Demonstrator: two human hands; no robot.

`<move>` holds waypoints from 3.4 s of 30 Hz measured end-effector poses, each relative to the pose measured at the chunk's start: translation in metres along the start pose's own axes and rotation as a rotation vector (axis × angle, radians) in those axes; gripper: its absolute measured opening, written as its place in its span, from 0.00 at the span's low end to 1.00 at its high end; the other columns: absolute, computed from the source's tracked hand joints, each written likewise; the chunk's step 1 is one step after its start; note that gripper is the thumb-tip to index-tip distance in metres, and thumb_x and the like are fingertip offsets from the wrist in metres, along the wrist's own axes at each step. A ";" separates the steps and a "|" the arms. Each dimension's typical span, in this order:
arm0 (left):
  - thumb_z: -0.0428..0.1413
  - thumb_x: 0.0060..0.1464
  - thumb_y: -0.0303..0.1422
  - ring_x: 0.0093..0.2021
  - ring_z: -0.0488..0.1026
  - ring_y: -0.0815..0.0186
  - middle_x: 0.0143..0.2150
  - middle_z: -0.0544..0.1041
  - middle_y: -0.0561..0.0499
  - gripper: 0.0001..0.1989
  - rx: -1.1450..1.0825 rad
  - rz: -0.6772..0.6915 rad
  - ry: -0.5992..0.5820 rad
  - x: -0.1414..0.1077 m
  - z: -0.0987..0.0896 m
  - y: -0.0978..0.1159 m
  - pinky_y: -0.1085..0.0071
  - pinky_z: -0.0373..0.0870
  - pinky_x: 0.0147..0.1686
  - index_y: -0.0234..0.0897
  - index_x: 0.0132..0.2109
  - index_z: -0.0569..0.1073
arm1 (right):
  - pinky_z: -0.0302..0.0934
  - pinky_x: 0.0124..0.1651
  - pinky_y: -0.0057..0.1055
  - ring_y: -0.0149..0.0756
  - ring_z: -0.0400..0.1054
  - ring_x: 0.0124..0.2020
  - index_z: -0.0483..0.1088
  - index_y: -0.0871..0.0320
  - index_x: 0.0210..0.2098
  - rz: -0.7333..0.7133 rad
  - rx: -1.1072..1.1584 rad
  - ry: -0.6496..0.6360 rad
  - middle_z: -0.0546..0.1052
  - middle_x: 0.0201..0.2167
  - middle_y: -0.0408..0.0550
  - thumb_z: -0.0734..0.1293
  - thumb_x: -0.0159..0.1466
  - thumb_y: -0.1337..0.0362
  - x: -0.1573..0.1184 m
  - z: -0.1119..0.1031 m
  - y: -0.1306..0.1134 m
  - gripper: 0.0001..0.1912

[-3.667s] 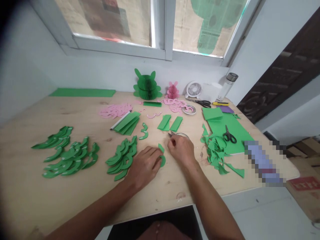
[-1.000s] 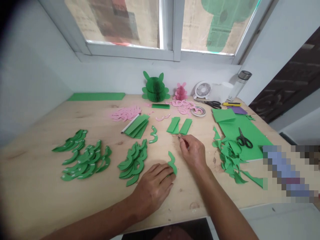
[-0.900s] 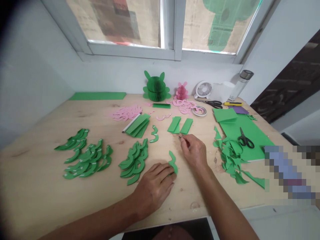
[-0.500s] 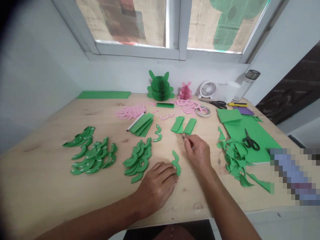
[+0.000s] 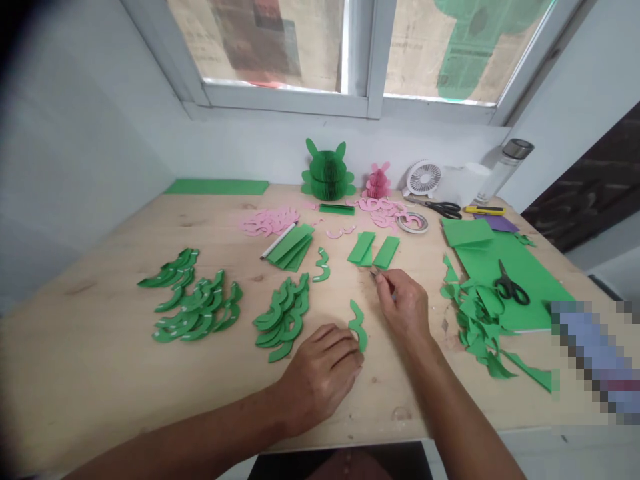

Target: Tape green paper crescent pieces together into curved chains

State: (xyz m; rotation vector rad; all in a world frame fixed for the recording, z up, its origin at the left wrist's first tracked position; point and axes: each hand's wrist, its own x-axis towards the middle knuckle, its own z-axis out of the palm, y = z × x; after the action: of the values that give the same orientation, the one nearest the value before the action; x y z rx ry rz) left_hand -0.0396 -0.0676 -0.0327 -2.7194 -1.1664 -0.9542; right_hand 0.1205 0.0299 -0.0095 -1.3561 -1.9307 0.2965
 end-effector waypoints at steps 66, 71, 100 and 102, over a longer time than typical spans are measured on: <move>0.50 0.56 0.29 0.39 0.71 0.61 0.34 0.75 0.46 0.07 -0.039 -0.016 0.020 0.002 -0.002 0.000 0.60 0.67 0.41 0.35 0.37 0.73 | 0.55 0.31 0.28 0.33 0.65 0.26 0.71 0.58 0.28 0.000 0.033 -0.013 0.73 0.24 0.46 0.54 0.66 0.56 -0.001 -0.002 -0.007 0.20; 0.50 0.56 0.29 0.39 0.71 0.61 0.34 0.75 0.46 0.07 -0.039 -0.013 0.017 0.001 -0.001 0.000 0.60 0.67 0.42 0.36 0.37 0.73 | 0.55 0.31 0.28 0.33 0.64 0.26 0.71 0.59 0.28 0.005 0.023 -0.006 0.73 0.24 0.46 0.54 0.66 0.56 -0.001 -0.002 -0.005 0.20; 0.49 0.56 0.27 0.39 0.71 0.61 0.33 0.75 0.47 0.07 -0.055 -0.040 0.040 0.002 -0.004 0.000 0.60 0.68 0.41 0.35 0.37 0.73 | 0.53 0.27 0.27 0.32 0.64 0.23 0.73 0.58 0.29 0.201 -0.072 0.110 0.75 0.23 0.45 0.57 0.63 0.56 0.011 -0.014 0.015 0.18; 0.49 0.56 0.27 0.39 0.71 0.61 0.34 0.75 0.47 0.08 -0.063 -0.047 0.038 0.002 -0.005 0.001 0.59 0.67 0.41 0.35 0.37 0.73 | 0.54 0.29 0.28 0.33 0.66 0.25 0.73 0.57 0.30 0.194 -0.117 0.048 0.75 0.24 0.45 0.59 0.61 0.58 0.013 -0.015 0.019 0.14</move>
State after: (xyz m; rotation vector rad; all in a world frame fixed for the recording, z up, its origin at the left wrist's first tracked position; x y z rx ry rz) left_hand -0.0404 -0.0676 -0.0274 -2.7210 -1.2188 -1.0609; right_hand 0.1421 0.0460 -0.0048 -1.6169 -1.8039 0.2440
